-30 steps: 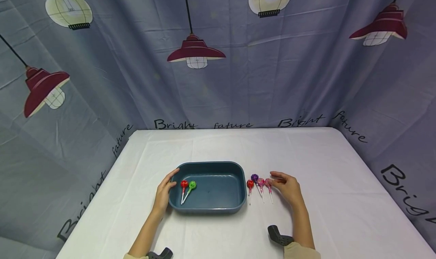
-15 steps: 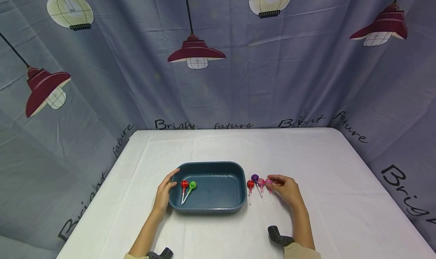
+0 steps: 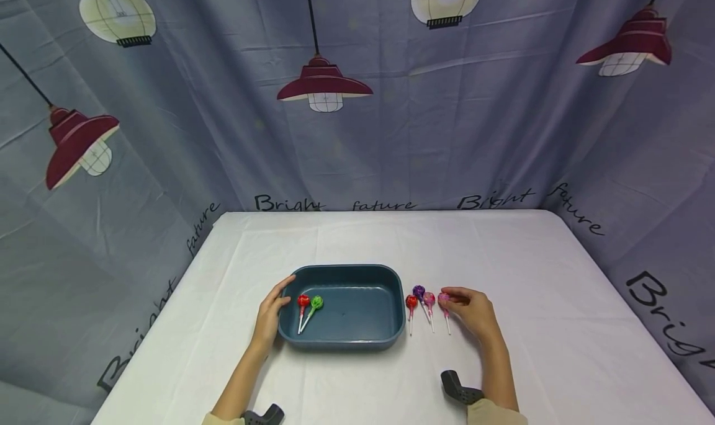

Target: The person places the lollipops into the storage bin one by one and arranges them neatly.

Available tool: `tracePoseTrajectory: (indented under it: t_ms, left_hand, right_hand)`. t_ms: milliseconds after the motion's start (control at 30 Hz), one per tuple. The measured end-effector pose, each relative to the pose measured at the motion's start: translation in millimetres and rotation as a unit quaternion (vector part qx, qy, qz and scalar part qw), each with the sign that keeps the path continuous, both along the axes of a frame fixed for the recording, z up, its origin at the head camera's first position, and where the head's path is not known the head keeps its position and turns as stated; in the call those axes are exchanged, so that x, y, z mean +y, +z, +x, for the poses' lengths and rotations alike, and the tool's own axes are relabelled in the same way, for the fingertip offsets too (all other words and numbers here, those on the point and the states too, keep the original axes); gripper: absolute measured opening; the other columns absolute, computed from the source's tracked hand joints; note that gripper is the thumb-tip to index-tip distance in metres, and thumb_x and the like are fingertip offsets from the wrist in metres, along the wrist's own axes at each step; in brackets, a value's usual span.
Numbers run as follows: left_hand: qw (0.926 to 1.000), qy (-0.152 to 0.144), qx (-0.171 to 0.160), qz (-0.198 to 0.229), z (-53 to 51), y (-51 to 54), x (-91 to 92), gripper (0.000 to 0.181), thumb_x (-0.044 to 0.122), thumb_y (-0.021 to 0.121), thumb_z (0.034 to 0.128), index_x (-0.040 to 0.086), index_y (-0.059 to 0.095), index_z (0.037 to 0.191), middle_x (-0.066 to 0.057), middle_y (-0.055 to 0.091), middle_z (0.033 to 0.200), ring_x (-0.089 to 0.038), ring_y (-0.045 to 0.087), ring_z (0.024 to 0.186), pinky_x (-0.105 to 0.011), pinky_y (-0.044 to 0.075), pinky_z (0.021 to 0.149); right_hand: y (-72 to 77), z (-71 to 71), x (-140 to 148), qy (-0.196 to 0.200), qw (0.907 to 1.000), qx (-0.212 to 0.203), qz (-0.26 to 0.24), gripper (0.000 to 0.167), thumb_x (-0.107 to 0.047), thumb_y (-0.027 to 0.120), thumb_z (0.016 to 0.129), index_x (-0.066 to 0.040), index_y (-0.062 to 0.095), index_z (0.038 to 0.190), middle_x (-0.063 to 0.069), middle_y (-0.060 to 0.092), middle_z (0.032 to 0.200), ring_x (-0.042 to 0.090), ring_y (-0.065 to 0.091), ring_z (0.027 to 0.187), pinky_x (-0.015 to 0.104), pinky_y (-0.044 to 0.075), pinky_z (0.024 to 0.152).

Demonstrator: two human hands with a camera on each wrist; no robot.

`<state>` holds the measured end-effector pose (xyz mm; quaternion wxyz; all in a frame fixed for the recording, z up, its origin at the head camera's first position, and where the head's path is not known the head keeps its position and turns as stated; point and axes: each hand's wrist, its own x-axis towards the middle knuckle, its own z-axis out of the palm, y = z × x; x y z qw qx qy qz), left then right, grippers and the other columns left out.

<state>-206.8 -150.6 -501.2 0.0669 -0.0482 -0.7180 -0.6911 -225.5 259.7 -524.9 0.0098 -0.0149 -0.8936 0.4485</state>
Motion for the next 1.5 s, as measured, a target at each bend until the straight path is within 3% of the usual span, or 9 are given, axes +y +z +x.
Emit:
tracePoseTrajectory:
  t_ms: [400, 533, 667, 800, 867, 967, 1100, 1333, 1500]
  left_hand:
    - [1.0, -0.006, 0.001, 0.002, -0.8, -2.4, -0.9, 0.044, -0.007, 0.038, 0.0888, -0.002, 0.048, 0.132, -0.015, 0.04, 0.14, -0.022, 0.026, 0.134, -0.01, 0.023, 0.099]
    - [1.0, -0.004, -0.001, 0.0, -1.0, -0.7, -0.8, 0.044, -0.006, 0.039, 0.0886, -0.002, 0.048, 0.132, -0.015, 0.04, 0.14, -0.022, 0.026, 0.134, -0.013, 0.023, 0.101]
    - [1.0, -0.002, -0.002, -0.002, -0.6, 0.7, -0.6, 0.044, -0.006, 0.039, 0.0888, -0.001, 0.049, 0.132, -0.014, 0.04, 0.14, -0.023, 0.026, 0.134, -0.025, 0.021, 0.107]
    - [1.0, -0.001, -0.003, -0.004, 0.0, 0.7, -0.4, 0.044, -0.006, 0.039, 0.0891, -0.001, 0.049, 0.131, -0.014, 0.04, 0.14, -0.023, 0.026, 0.135, -0.033, 0.019, 0.109]
    - [1.0, 0.0, -0.004, -0.005, 0.2, 0.5, -0.3, 0.044, -0.005, 0.039, 0.0891, -0.001, 0.049, 0.131, -0.014, 0.04, 0.14, -0.023, 0.026, 0.135, -0.031, 0.02, 0.109]
    - [1.0, 0.001, -0.004, -0.005, 0.4, 0.5, 0.0, 0.044, -0.006, 0.039, 0.0889, -0.001, 0.049, 0.131, -0.014, 0.041, 0.14, -0.023, 0.026, 0.134, -0.03, 0.02, 0.108]
    - [1.0, 0.003, -0.004, -0.008, 0.5, 0.5, 0.1, 0.044, -0.006, 0.039, 0.0886, -0.001, 0.049, 0.131, -0.015, 0.041, 0.14, -0.025, 0.027, 0.134, -0.035, 0.02, 0.109]
    - [0.9999, 0.004, -0.006, -0.01, 0.7, 0.8, -0.4, 0.044, -0.005, 0.04, 0.0889, -0.001, 0.049, 0.131, -0.014, 0.041, 0.14, -0.024, 0.026, 0.134, -0.039, 0.018, 0.109]
    - [1.0, -0.002, -0.009, -0.004, 0.5, 1.1, -0.6, 0.044, -0.005, 0.039, 0.0892, -0.001, 0.048, 0.132, -0.014, 0.039, 0.141, -0.023, 0.026, 0.135, -0.038, 0.018, 0.109]
  right_hand:
    - [21.3, 5.8, -1, -0.005, 0.9993, 0.021, -0.03, 0.052, -0.045, 0.066, 0.081, -0.007, 0.064, 0.116, 0.01, 0.068, 0.102, 0.02, 0.061, 0.095, 0.044, 0.044, 0.083]
    - [10.4, -5.0, 4, -0.011, 0.9985, 0.042, -0.033, 0.054, -0.055, 0.065, 0.077, -0.016, 0.065, 0.115, 0.003, 0.069, 0.1, 0.014, 0.062, 0.093, 0.041, 0.046, 0.08]
    - [-8.9, -21.9, 5, -0.008, 0.9961, 0.056, -0.068, 0.057, -0.062, 0.063, 0.073, -0.022, 0.065, 0.114, 0.001, 0.068, 0.101, 0.017, 0.062, 0.095, 0.05, 0.044, 0.087]
    - [-17.5, -33.6, -4, 0.011, 0.9928, 0.086, -0.082, 0.056, -0.067, 0.061, 0.071, -0.027, 0.066, 0.111, -0.004, 0.068, 0.1, 0.012, 0.064, 0.091, 0.042, 0.048, 0.085]
    - [-9.8, -33.5, -14, 0.037, 0.9904, 0.096, -0.092, 0.049, -0.058, 0.062, 0.077, -0.025, 0.066, 0.112, -0.003, 0.068, 0.1, 0.011, 0.064, 0.089, 0.033, 0.051, 0.08]
    - [22.4, -22.5, -38, 0.071, 0.9876, 0.094, -0.104, 0.043, -0.043, 0.066, 0.081, -0.015, 0.065, 0.114, 0.004, 0.068, 0.101, 0.016, 0.065, 0.089, 0.024, 0.051, 0.075]
    - [62.0, -8.1, -70, 0.085, 0.987, 0.072, -0.116, 0.043, -0.035, 0.069, 0.081, -0.006, 0.065, 0.113, 0.011, 0.067, 0.102, 0.021, 0.064, 0.09, 0.026, 0.051, 0.077]
    - [70.2, -11.8, -101, 0.107, 0.9845, 0.073, -0.118, 0.041, -0.032, 0.069, 0.082, -0.006, 0.064, 0.113, 0.008, 0.068, 0.099, 0.02, 0.064, 0.09, 0.036, 0.051, 0.081]
    - [72.3, -15.2, -124, 0.134, 0.9779, 0.072, -0.144, 0.033, -0.025, 0.07, 0.08, -0.007, 0.066, 0.107, 0.005, 0.069, 0.095, 0.016, 0.065, 0.086, 0.031, 0.051, 0.08]
